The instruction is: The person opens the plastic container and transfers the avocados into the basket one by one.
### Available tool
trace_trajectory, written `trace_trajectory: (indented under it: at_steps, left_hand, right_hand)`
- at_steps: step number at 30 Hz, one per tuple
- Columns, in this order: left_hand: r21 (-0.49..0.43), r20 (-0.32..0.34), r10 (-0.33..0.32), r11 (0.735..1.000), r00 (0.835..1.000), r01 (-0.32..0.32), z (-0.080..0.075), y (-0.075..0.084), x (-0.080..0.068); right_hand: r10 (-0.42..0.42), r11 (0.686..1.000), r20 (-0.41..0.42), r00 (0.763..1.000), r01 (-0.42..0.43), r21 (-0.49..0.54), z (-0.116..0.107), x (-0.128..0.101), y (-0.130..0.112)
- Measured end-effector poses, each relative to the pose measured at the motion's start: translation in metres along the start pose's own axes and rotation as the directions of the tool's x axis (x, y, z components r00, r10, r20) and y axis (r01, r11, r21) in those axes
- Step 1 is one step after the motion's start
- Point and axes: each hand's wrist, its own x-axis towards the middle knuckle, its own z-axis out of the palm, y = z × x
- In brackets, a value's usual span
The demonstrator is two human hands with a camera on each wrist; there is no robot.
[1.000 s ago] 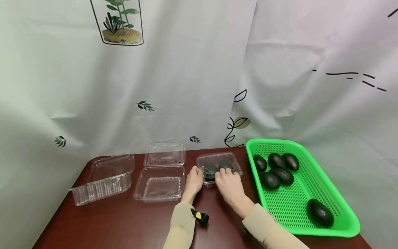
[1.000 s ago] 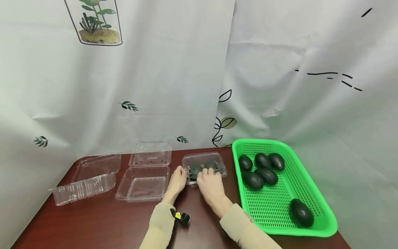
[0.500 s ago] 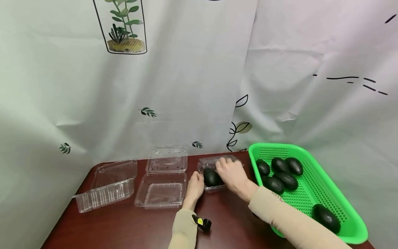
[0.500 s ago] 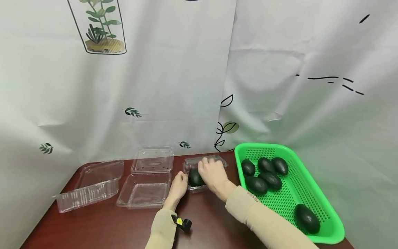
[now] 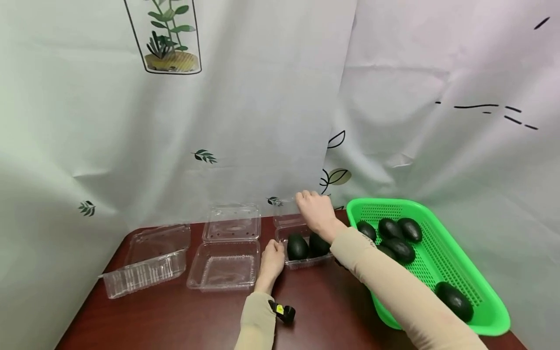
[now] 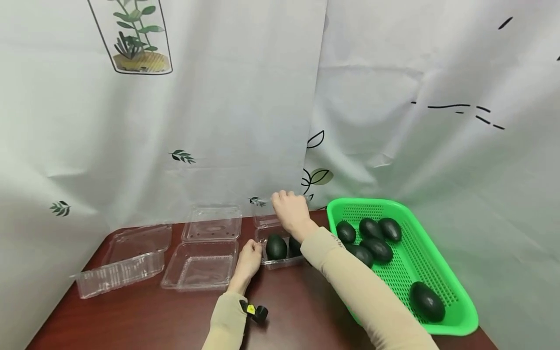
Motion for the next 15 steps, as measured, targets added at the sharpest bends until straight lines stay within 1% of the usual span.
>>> trace_trajectory:
  at_steps: [3,7,11,15]
  left_hand:
    - [-0.004,0.003,0.003,1.000,1.000,-0.003,0.003,-0.002,-0.002]
    - [0.004,-0.011,0.025,1.000,1.000,-0.025,0.005,-0.002,-0.002]
    - [0.008,-0.019,0.035,0.999,0.999,-0.034,0.003,0.000,-0.003]
    - [0.010,-0.034,0.035,0.999,0.999,-0.035,0.000,-0.001,-0.002]
  right_hand:
    - [0.083,0.996,0.071,0.994,-0.084,0.012,0.009,0.009,0.000]
    - [0.172,0.980,0.171,0.970,-0.186,0.072,0.019,0.022,-0.001]
    - [0.207,0.957,0.276,0.939,-0.253,0.140,0.027,0.032,-0.003]
    - [0.222,0.942,0.342,0.913,-0.291,0.166,0.033,0.042,-0.003]
